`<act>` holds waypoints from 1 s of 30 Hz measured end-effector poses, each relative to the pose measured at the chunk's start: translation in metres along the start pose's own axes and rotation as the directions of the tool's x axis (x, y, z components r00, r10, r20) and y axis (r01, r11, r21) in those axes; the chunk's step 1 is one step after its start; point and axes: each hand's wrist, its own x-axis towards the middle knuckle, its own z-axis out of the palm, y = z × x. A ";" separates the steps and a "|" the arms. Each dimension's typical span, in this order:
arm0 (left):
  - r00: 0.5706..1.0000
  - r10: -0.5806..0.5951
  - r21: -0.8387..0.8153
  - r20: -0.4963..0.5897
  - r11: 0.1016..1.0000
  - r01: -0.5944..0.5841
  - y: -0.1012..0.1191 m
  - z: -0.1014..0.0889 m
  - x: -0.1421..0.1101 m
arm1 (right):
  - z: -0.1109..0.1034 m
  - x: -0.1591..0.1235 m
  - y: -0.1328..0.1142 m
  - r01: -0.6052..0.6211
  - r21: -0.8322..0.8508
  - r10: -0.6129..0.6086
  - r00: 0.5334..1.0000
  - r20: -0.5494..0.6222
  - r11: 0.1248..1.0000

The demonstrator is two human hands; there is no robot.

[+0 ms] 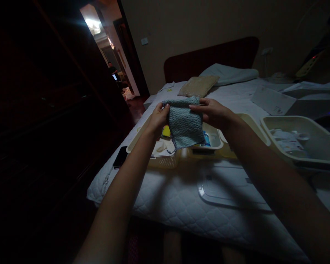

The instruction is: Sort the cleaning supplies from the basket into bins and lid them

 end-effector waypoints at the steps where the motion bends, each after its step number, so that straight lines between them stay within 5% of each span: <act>1: 1.000 0.007 -0.003 0.003 1.000 -0.007 -0.001 0.000 0.000 | 0.001 0.000 -0.001 -0.004 0.013 0.004 1.000 -0.001 1.000; 16: 0.999 -0.042 0.051 -0.012 0.998 0.043 0.003 -0.006 -0.003 | -0.002 0.000 -0.002 -0.028 -0.034 0.024 0.992 -0.127 0.999; 30: 1.000 0.019 0.069 0.022 0.997 -0.020 -0.004 -0.007 -0.001 | 0.000 -0.006 -0.003 -0.089 0.003 0.089 0.995 0.051 0.996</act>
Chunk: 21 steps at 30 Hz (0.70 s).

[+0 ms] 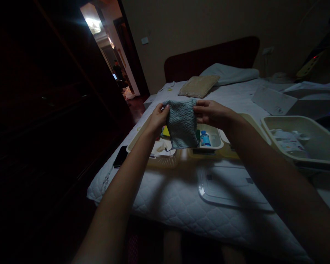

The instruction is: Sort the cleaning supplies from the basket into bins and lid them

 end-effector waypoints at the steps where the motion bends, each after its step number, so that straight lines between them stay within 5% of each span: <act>1: 1.000 -0.002 0.005 0.003 1.000 0.002 0.000 0.001 0.000 | 0.000 0.000 0.001 -0.005 -0.002 0.005 1.000 0.002 1.000; 12: 0.999 0.027 -0.005 -0.039 1.000 -0.027 -0.003 -0.003 0.004 | -0.002 0.003 -0.004 -0.009 -0.020 0.006 0.985 -0.175 1.000; 21: 0.996 0.093 0.014 -0.016 0.996 -0.092 -0.002 0.002 0.005 | 0.005 0.007 -0.002 -0.048 0.003 0.048 0.992 -0.115 0.999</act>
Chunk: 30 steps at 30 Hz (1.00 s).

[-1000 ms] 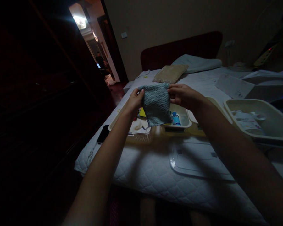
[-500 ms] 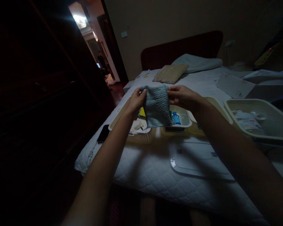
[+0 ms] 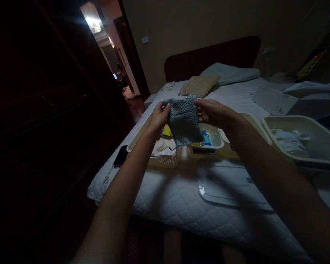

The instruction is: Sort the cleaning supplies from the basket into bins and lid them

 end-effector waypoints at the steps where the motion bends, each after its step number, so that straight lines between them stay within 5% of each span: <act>1: 1.000 -0.003 -0.001 0.003 1.000 0.003 0.000 0.000 0.000 | 0.000 0.000 0.000 -0.003 0.000 0.003 1.000 0.003 1.000; 12: 1.000 0.010 0.063 -0.017 0.998 -0.009 -0.006 0.001 0.003 | 0.002 0.003 0.006 0.082 0.011 -0.082 0.991 0.110 0.997; 21: 1.000 -0.013 0.012 -0.026 1.000 0.013 0.000 -0.001 -0.001 | -0.006 0.007 0.009 0.176 0.022 -0.176 0.984 -0.020 0.984; 30: 0.999 -0.003 0.018 -0.037 1.000 0.004 0.003 0.001 -0.002 | -0.011 0.005 0.007 0.132 0.016 -0.131 0.991 -0.036 0.991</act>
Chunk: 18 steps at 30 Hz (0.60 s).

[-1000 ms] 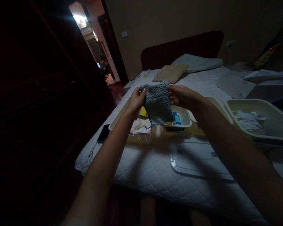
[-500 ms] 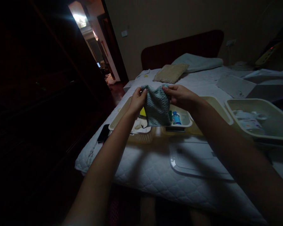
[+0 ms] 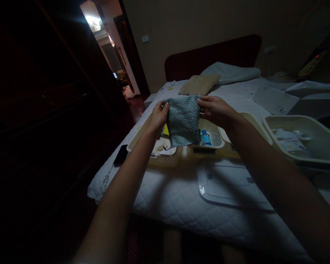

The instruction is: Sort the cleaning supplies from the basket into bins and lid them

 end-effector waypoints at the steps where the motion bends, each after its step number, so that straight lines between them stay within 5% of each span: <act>1: 1.000 0.006 0.006 -0.007 1.000 -0.006 -0.001 0.000 0.001 | 0.002 -0.002 -0.001 -0.020 -0.005 0.020 1.000 0.015 1.000; 6: 0.992 0.088 0.125 -0.090 0.989 -0.076 -0.009 -0.004 0.008 | 0.008 -0.009 -0.006 -0.053 -0.060 0.059 0.993 0.100 0.997; 11: 0.966 0.206 0.221 -0.158 0.961 -0.169 -0.014 -0.007 0.012 | 0.004 -0.005 -0.002 0.010 -0.120 -0.007 0.999 0.032 0.993; 14: 0.979 0.135 0.167 -0.152 0.980 -0.109 -0.011 -0.006 0.009 | -0.002 0.000 0.003 0.035 -0.145 -0.049 0.995 -0.093 0.989; 18: 0.993 -0.106 0.011 -0.056 0.994 0.107 -0.001 -0.006 -0.001 | -0.008 0.000 0.005 0.087 -0.216 -0.131 0.972 -0.195 0.972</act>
